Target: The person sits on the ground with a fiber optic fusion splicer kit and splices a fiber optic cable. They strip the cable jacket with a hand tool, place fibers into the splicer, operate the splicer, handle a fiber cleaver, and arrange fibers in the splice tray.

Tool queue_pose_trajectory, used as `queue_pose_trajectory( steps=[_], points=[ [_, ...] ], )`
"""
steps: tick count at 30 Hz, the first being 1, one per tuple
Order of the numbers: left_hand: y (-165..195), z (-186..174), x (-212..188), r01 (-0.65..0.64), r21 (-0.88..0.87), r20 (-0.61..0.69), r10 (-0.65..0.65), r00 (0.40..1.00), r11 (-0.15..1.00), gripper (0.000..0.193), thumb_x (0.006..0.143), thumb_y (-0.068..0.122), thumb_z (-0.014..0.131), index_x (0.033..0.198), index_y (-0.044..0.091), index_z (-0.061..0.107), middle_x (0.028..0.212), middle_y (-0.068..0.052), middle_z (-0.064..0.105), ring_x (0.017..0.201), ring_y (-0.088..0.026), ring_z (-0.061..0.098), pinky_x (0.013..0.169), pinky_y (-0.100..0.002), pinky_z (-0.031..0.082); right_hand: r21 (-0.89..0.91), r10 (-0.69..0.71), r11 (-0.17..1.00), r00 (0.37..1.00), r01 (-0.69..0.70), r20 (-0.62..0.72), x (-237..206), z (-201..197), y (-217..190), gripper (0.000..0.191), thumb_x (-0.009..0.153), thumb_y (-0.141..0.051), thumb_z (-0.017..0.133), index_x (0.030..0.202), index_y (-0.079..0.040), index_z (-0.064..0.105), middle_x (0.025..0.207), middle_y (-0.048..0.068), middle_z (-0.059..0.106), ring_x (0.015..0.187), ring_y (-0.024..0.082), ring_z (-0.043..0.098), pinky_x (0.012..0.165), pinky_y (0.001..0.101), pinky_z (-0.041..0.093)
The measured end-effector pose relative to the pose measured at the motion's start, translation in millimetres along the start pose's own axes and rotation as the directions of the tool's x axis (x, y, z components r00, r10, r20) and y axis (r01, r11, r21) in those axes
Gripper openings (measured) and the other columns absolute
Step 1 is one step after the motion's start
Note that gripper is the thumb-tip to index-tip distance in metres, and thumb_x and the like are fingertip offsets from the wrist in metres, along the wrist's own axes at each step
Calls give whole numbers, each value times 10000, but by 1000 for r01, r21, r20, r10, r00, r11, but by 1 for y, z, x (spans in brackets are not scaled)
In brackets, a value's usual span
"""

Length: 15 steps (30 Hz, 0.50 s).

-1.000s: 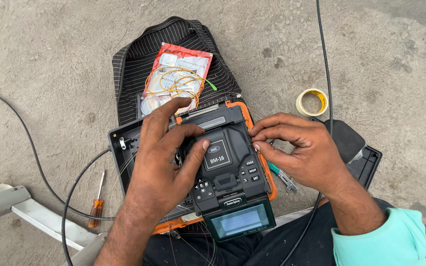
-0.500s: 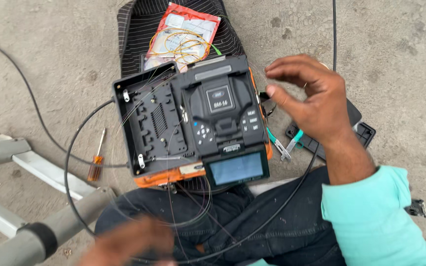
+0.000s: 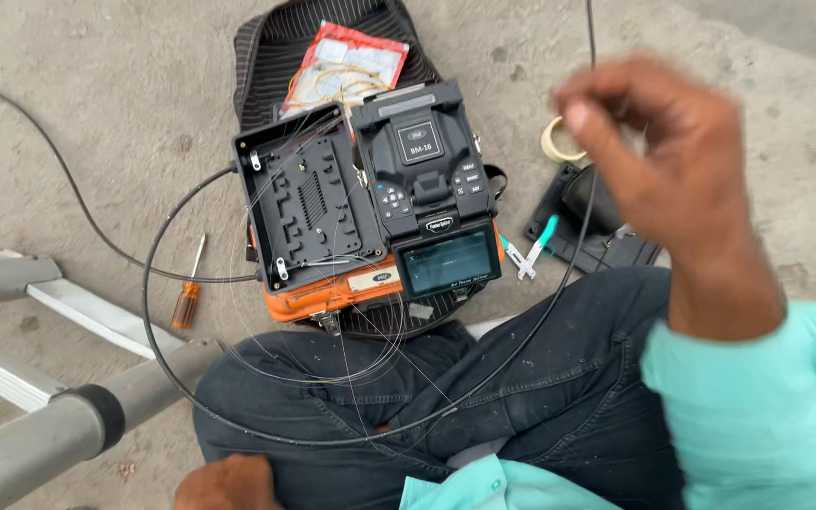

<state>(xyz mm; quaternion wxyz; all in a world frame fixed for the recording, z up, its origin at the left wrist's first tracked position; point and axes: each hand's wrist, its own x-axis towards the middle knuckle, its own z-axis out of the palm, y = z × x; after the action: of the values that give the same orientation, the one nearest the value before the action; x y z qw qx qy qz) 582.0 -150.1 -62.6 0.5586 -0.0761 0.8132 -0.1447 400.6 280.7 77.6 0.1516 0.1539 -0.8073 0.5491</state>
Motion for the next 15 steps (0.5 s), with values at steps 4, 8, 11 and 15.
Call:
queue_pose_trajectory(
  steps=[4, 8, 11, 15],
  points=[
    [-5, -11, -20, -59, -102, -117, 47, 992, 993, 268, 820, 283, 702, 1041, 156, 783, 1153, -78, 747, 1152, -247, 703, 1007, -374, 563, 280, 374, 880, 923, -383, 86, -58, 35, 6, 224, 1077, -198, 569, 1104, 6, 658, 1106, 106, 724, 1053, 165, 692, 998, 357, 575],
    [-19, -29, -38, -175, -332, 145, 233, 962, 927, 419, 767, 420, 837, 787, 5, 780, 825, -150, 782, 839, -270, 789, 797, -388, 618, 366, 558, 726, 810, -581, 180, -98, 69, 37, 371, 1061, -333, 465, 1254, -19, 498, 1229, 189, 669, 1126, 232, 688, 995, 398, 573],
    [-16, -37, -42, -145, -256, 216, 203, 955, 956, 450, 778, 463, 820, 745, 16, 784, 734, -117, 762, 744, -215, 761, 769, -355, 606, 439, 644, 604, 732, -665, 223, -108, 75, 48, 447, 1051, -410, 412, 1293, -38, 472, 1205, 229, 639, 1072, 279, 680, 950, 431, 586],
    [-6, -35, -41, -75, -218, 228, 126, 965, 973, 445, 782, 477, 823, 738, 37, 776, 762, -104, 766, 821, -217, 760, 805, -351, 580, 474, 667, 565, 712, -676, 221, -109, 73, 41, 511, 1077, -454, 388, 1335, -21, 473, 1179, 255, 585, 1040, 296, 661, 935, 474, 599]
  ],
)
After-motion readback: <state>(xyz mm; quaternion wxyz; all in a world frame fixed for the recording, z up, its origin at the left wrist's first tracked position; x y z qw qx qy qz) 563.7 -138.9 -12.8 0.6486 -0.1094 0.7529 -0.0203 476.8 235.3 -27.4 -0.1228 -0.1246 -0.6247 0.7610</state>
